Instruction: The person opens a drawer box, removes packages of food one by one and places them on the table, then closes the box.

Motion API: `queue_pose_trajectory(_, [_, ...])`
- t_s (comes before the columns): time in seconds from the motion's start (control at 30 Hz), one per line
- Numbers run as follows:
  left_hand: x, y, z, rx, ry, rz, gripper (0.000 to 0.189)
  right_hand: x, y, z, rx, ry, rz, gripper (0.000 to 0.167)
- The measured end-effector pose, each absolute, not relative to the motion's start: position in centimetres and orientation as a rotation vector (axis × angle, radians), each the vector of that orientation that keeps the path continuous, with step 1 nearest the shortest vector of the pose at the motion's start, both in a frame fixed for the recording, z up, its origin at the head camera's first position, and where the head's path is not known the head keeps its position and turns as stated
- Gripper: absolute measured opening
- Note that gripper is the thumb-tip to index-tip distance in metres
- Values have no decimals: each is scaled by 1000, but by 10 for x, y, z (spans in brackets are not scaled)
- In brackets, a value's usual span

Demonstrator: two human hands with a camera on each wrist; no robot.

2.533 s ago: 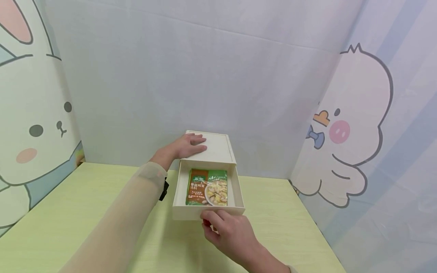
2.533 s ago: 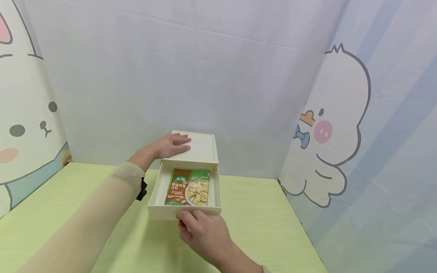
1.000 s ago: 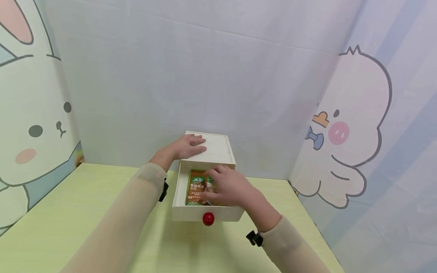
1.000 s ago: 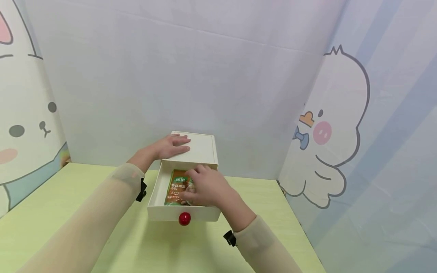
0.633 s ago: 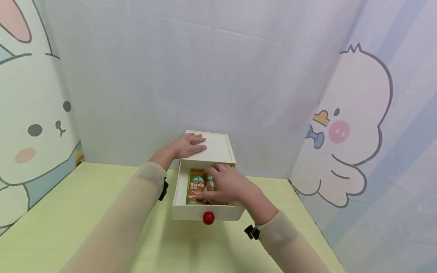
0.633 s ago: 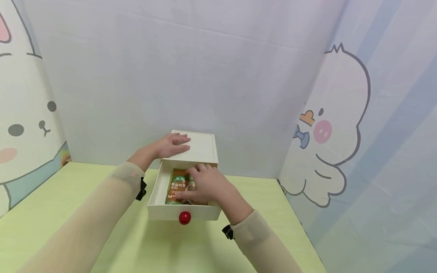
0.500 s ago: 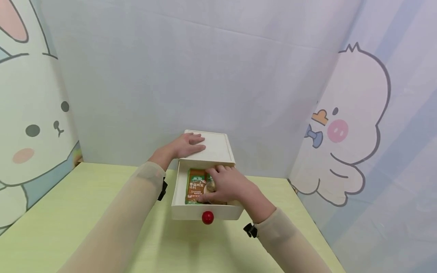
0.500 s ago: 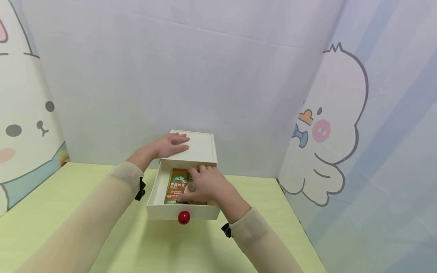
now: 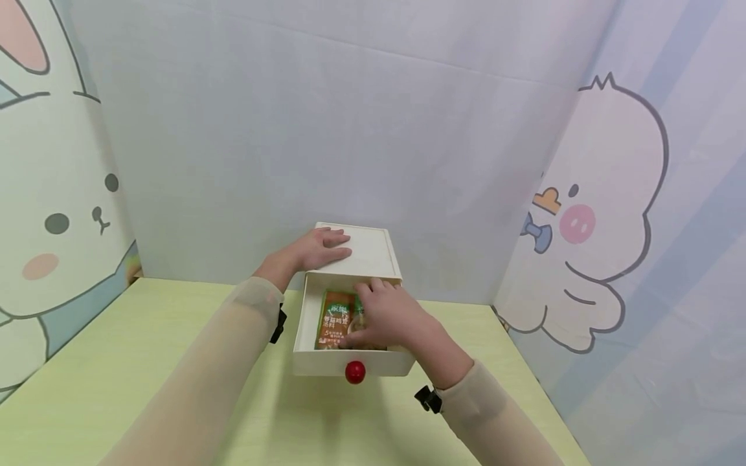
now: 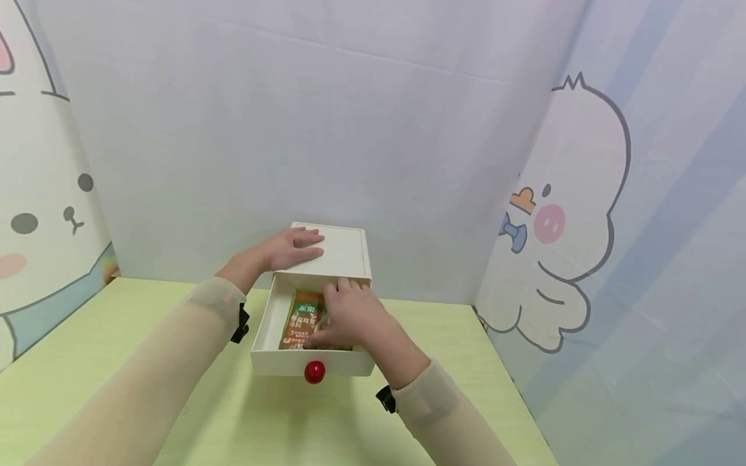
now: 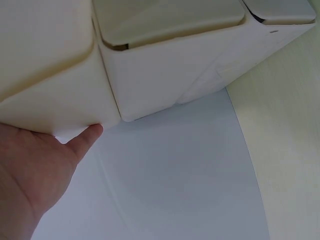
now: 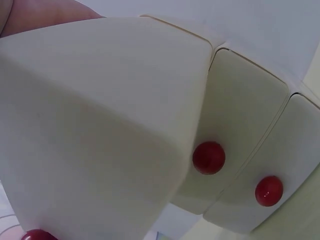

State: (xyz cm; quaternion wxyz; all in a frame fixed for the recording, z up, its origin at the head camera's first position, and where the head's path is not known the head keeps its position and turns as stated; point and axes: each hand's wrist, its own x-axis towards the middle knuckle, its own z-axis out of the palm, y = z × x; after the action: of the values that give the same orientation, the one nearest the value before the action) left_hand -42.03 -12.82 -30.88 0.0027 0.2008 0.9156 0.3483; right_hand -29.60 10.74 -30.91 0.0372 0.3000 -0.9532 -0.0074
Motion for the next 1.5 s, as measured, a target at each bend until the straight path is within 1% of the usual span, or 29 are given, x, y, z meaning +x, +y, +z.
queue_pose_trajectory(0.1, [-420,-128,-310,630,2872,1089,67,-293,108,-309,938,-2911,3,102])
queue_pose_trajectory(0.27, [-422,-128,-311,639,2877,1081,66,-293,112,-308,948,-2899,92,93])
queue_pose_trajectory(0.4, [-423,-128,-310,637,2884,1081,66,-294,116,-307,945,-2897,185,90])
queue_pose_trajectory(0.43, [-423,-128,-310,634,2886,1080,66,-295,116,-306,940,-2902,214,88])
queue_pose_trajectory(0.53, [-424,-128,-310,628,2889,1076,66,-296,118,-305,908,-2918,308,72])
queue_pose_trajectory(0.7, [-424,-128,-310,636,2888,1069,66,-301,122,-305,911,-2847,437,37])
queue_pose_trajectory(0.83, [-422,-127,-310,647,2886,1064,66,-304,128,-305,951,-2778,577,24])
queue_pose_trajectory(1.0, [-421,-128,-310,654,2875,1066,67,-305,137,-300,938,-2747,882,22])
queue_pose_trajectory(1.3, [-424,-127,-311,643,2873,1105,66,-310,153,-294,782,-2658,1510,25])
queue_pose_trajectory(1.43, [-424,-126,-311,630,2869,1124,65,-314,162,-291,809,-2522,1769,25])
queue_pose_trajectory(1.5, [-423,-125,-310,624,2869,1123,66,-316,167,-290,845,-2443,1870,21])
